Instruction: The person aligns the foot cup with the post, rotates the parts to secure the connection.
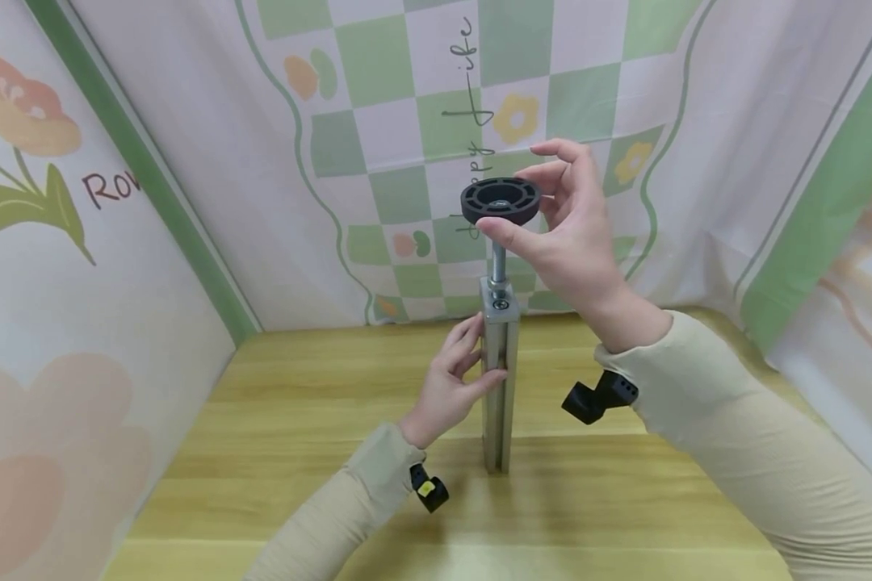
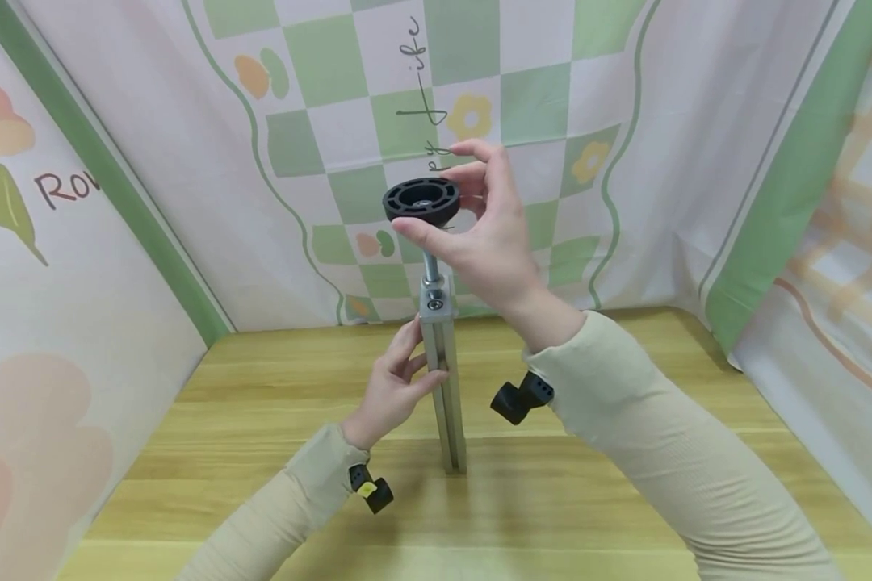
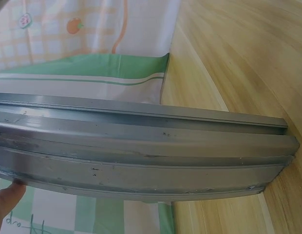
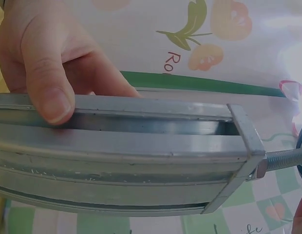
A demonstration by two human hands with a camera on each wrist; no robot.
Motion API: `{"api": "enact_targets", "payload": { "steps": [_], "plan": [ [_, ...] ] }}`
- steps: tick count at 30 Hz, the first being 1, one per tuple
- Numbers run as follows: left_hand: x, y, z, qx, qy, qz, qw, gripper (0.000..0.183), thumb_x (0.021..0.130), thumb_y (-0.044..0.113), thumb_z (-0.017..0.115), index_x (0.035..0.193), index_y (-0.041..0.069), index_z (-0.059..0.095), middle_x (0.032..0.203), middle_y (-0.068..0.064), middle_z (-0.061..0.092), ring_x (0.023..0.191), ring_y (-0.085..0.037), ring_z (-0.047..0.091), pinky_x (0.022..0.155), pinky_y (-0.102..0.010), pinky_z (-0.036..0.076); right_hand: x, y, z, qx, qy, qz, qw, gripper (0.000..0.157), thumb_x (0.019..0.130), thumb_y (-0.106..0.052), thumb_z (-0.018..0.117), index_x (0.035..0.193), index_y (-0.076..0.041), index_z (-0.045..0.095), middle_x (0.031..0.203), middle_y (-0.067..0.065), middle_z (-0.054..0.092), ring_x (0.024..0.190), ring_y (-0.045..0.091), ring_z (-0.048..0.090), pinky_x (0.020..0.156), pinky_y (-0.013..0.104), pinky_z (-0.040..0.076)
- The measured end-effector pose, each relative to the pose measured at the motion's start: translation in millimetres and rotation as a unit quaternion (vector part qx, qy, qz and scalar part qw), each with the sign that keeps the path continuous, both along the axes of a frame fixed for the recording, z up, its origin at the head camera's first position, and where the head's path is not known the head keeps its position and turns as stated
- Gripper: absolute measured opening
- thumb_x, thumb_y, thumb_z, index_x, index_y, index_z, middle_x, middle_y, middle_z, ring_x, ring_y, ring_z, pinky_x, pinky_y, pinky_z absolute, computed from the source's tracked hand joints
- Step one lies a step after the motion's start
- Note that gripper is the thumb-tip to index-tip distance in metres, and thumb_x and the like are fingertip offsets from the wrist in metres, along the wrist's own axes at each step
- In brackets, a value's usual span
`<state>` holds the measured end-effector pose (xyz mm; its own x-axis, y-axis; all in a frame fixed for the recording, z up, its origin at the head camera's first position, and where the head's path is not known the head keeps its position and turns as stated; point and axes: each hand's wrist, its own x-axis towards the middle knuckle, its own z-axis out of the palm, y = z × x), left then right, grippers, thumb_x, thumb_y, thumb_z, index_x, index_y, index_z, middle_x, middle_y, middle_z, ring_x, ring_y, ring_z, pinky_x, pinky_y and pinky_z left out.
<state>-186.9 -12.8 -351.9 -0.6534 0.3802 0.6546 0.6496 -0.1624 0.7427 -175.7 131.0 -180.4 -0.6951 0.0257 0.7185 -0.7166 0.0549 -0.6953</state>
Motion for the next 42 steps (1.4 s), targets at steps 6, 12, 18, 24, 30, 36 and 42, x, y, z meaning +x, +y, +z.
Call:
{"api": "enact_targets", "payload": {
  "steps": [6, 12, 18, 24, 30, 36, 42],
  "plan": [
    [0.0, -0.1, 0.2, -0.002, -0.003, 0.001, 1.0, 0.072, 0.08, -0.017, 0.063, 0.141, -0.01, 0.026, 0.145, -0.026, 0.029, 0.128, -0.038, 0.041, 0.098, -0.052, 0.046, 2.6, -2.6, 1.2, 0.042, 0.007, -0.068, 0.997, 0.069, 0.07, 0.004, 0.08, 0.126, -0.005, 0.041, 0.099, -0.007, 0.053, 0.092, 0.012, 0.053, 0.086, 0.021, 0.045],
    [0.0, -0.1, -1.0, 0.003, -0.001, -0.006, 1.0, 0.073, 0.081, -0.016, 0.063, 0.142, -0.008, 0.025, 0.145, -0.026, 0.029, 0.128, -0.038, 0.041, 0.1, -0.043, 0.047, 5.1, -4.2, 1.7, 0.079, 0.008, -0.119, 0.99, 0.068, 0.07, -0.006, 0.082, 0.126, -0.006, 0.042, 0.098, -0.012, 0.05, 0.092, 0.008, 0.05, 0.085, 0.022, 0.043],
    [1.6, 0.6, -1.2, 0.007, 0.002, -0.004, 1.0, 0.073, 0.08, -0.017, 0.063, 0.141, -0.01, 0.024, 0.144, -0.027, 0.03, 0.13, -0.039, 0.038, 0.1, -0.051, 0.045, 0.9, -1.1, -2.6, 0.039, 0.045, -0.049, 0.997, 0.056, 0.076, -0.008, 0.072, 0.124, -0.008, 0.043, 0.104, -0.008, 0.048, 0.099, 0.013, 0.047, 0.086, 0.025, 0.04],
    [2.4, 0.3, 0.6, 0.007, -0.007, -0.004, 0.9999, 0.071, 0.079, -0.02, 0.061, 0.14, -0.014, 0.024, 0.144, -0.028, 0.029, 0.129, -0.04, 0.037, 0.099, -0.052, 0.045, -15.4, 5.2, -3.0, -0.072, 0.03, 0.166, 0.983, 0.039, 0.084, -0.01, 0.052, 0.121, -0.013, 0.042, 0.115, 0.008, 0.049, 0.1, 0.018, 0.05, 0.088, 0.026, 0.041],
    [2.5, -0.6, 0.0, 0.0, -0.016, 0.0, 0.9999, 0.072, 0.08, -0.018, 0.062, 0.141, -0.011, 0.025, 0.144, -0.027, 0.029, 0.127, -0.04, 0.04, 0.098, -0.049, 0.047, -30.3, 16.0, -5.0, -0.105, -0.069, 0.327, 0.937, 0.042, 0.089, -0.017, 0.05, 0.128, -0.012, 0.035, 0.121, 0.014, 0.048, 0.1, 0.02, 0.059, 0.1, 0.029, 0.04],
    [2.1, -0.2, 0.1, -0.005, -0.015, 0.004, 0.9999, 0.072, 0.08, -0.017, 0.062, 0.142, -0.01, 0.025, 0.145, -0.026, 0.03, 0.127, -0.037, 0.041, 0.098, -0.049, 0.047, -33.6, 20.3, -6.2, -0.106, -0.084, 0.414, 0.9, 0.041, 0.091, -0.016, 0.045, 0.131, -0.016, 0.035, 0.127, 0.015, 0.05, 0.111, 0.025, 0.056, 0.102, 0.032, 0.04],
    [1.6, 0.9, 1.2, -0.004, -0.009, 0.007, 0.9999, 0.072, 0.08, -0.017, 0.063, 0.142, -0.01, 0.026, 0.145, -0.026, 0.03, 0.129, -0.038, 0.04, 0.098, -0.051, 0.046, -32.0, 19.1, -3.4, -0.108, -0.064, 0.447, 0.886, 0.043, 0.09, -0.008, 0.044, 0.131, -0.015, 0.038, 0.128, 0.016, 0.053, 0.113, 0.026, 0.054, 0.102, 0.031, 0.041]
  ]
}}
